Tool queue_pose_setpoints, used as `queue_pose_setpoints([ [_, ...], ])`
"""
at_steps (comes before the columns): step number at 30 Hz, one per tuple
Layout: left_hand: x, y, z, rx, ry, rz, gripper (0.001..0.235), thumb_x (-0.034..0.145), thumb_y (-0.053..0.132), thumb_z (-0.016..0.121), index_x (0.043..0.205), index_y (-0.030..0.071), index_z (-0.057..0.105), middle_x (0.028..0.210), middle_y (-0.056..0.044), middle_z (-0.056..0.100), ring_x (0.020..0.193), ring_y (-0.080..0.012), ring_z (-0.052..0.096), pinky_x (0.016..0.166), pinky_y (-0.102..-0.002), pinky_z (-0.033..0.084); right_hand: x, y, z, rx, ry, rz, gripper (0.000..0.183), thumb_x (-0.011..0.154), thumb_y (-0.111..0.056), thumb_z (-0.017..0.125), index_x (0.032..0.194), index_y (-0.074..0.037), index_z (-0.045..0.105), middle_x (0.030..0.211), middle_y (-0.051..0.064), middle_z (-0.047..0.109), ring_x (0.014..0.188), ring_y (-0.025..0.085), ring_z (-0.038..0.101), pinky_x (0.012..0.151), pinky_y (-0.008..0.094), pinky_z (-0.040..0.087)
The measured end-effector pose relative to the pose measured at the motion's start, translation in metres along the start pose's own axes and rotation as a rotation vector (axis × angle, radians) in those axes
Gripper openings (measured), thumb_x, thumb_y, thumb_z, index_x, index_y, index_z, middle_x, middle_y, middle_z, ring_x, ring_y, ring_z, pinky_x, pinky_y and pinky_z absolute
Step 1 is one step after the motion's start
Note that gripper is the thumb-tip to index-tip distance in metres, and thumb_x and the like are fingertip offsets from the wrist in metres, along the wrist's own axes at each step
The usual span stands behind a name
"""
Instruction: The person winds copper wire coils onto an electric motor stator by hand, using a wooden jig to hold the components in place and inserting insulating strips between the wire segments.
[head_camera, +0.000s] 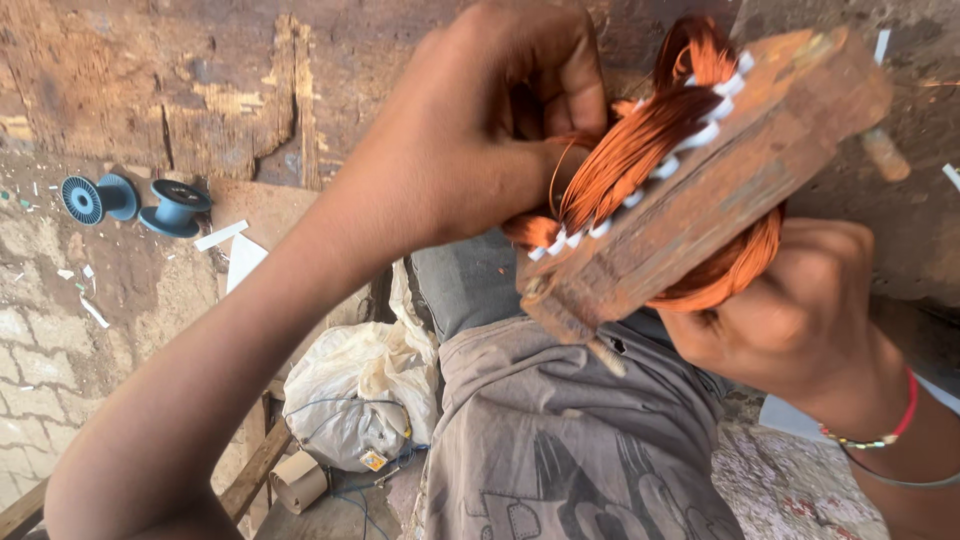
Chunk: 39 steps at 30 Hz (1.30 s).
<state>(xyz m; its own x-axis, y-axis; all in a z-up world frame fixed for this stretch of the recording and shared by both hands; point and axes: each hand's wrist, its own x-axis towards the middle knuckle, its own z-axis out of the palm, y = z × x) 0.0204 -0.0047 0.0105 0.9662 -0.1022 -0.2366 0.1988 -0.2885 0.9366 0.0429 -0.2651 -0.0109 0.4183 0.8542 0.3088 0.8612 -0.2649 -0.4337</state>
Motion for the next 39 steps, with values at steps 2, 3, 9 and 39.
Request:
queue_pose_setpoints([
  [2,0.0,0.003,0.0,0.055,0.004,0.08,0.021,0.078,0.005,0.081,0.083,0.004,0.061,0.071,0.003,0.06,0.065,-0.0044,0.059,0.057,-0.023,0.05,0.003,0.005,-0.004,0.092,-0.005,0.031,0.014,0.077,-0.008,0.083,0.082,0.001,0.074,0.067,0.009,0.067,0.051,0.021,0.06,0.048,0.035,0.043],
  [3,-0.003,0.003,0.001,0.051,0.003,0.06,0.02,0.079,0.006,0.081,0.083,0.005,0.062,0.072,0.004,0.06,0.066,-0.0038,0.059,0.058,-0.022,0.05,0.002,0.006,-0.007,0.14,-0.015,0.053,0.017,0.077,-0.01,0.084,0.084,0.002,0.075,0.067,0.01,0.067,0.05,0.02,0.06,0.047,0.035,0.042],
  [9,-0.003,-0.004,0.002,-0.019,0.008,0.115,0.016,0.08,0.004,0.08,0.087,0.006,0.065,0.079,0.005,0.064,0.072,-0.0014,0.06,0.064,-0.02,0.052,-0.009,-0.038,0.007,0.071,0.296,0.244,0.023,0.08,-0.004,0.082,0.097,0.009,0.073,0.102,0.024,0.067,0.079,0.031,0.07,0.067,0.039,0.054],
  [39,-0.008,-0.017,-0.003,-0.195,-0.118,0.115,0.017,0.089,0.004,0.083,0.095,0.005,0.067,0.085,0.005,0.064,0.076,-0.001,0.062,0.066,-0.02,0.056,-0.035,-0.016,0.064,-0.178,0.536,0.063,0.018,0.092,0.001,0.077,0.108,0.007,0.074,0.101,0.025,0.071,0.082,0.035,0.077,0.069,0.039,0.061],
])
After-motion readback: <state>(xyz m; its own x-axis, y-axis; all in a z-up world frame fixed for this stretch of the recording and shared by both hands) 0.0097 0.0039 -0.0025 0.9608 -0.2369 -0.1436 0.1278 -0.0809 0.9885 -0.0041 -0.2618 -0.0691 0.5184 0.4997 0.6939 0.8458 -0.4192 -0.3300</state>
